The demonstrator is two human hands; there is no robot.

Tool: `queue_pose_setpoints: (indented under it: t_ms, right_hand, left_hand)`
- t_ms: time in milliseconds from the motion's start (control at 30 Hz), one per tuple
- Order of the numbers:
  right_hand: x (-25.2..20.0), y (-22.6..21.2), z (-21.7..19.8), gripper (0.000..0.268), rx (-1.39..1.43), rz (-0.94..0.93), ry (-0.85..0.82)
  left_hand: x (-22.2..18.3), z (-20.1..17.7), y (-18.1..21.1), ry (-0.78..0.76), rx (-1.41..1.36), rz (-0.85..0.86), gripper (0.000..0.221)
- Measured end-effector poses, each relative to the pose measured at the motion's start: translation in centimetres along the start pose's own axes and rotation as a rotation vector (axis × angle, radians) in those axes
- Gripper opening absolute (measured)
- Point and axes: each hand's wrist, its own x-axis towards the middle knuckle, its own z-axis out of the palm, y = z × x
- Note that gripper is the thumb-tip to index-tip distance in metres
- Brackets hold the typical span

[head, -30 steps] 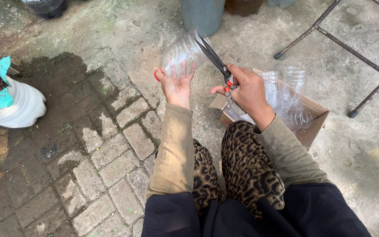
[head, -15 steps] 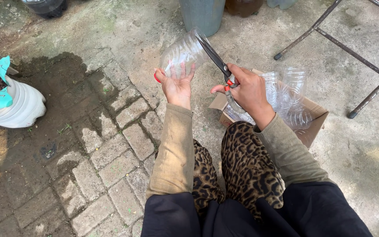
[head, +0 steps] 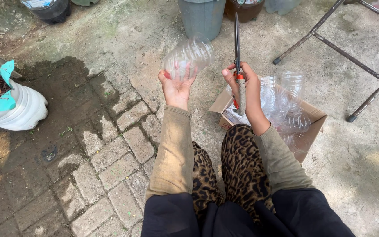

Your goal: Cutting the top sections off of clear plastic bottles and placing the resulting pieces into a cardboard box.

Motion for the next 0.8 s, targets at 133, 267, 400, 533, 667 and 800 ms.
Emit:
queue_pose_setpoints:
  t_ms: [133, 267, 400, 533, 667, 800]
  right_hand:
    - [0.1, 1.1, -0.7, 0.031, -0.064, -0.061, -0.015]
    - [-0.4, 1.1, -1.4, 0.037, -0.111, -0.145, -0.076]
    - [-0.8, 0.6, -1.5, 0.039, -0.174, -0.148, -0.117]
    - [-1.1, 0.2, -1.5, 0.040, -0.187, -0.146, -0.148]
    - [-1.5, -0.3, -1.7, 0.041, -0.270, -0.182, -0.151]
    - [-1.5, -0.4, -2.0, 0.043, -0.299, -0.264, -0.144]
  left_hand:
    - [0.1, 0.1, 0.5, -0.058, 0.031, -0.045, 0.068]
    - [-0.3, 0.3, 1.2, -0.090, -0.037, -0.085, 0.061]
    - [0.9, -0.6, 1.9, -0.123, -0.100, -0.129, 0.054]
    - [1.0, -0.6, 2.2, -0.183, -0.133, -0.141, 0.058]
    - [1.0, -1.0, 2.2, -0.230, -0.118, -0.160, 0.057]
    - [2.2, -1.7, 2.2, -0.168, -0.120, -0.136, 0.056]
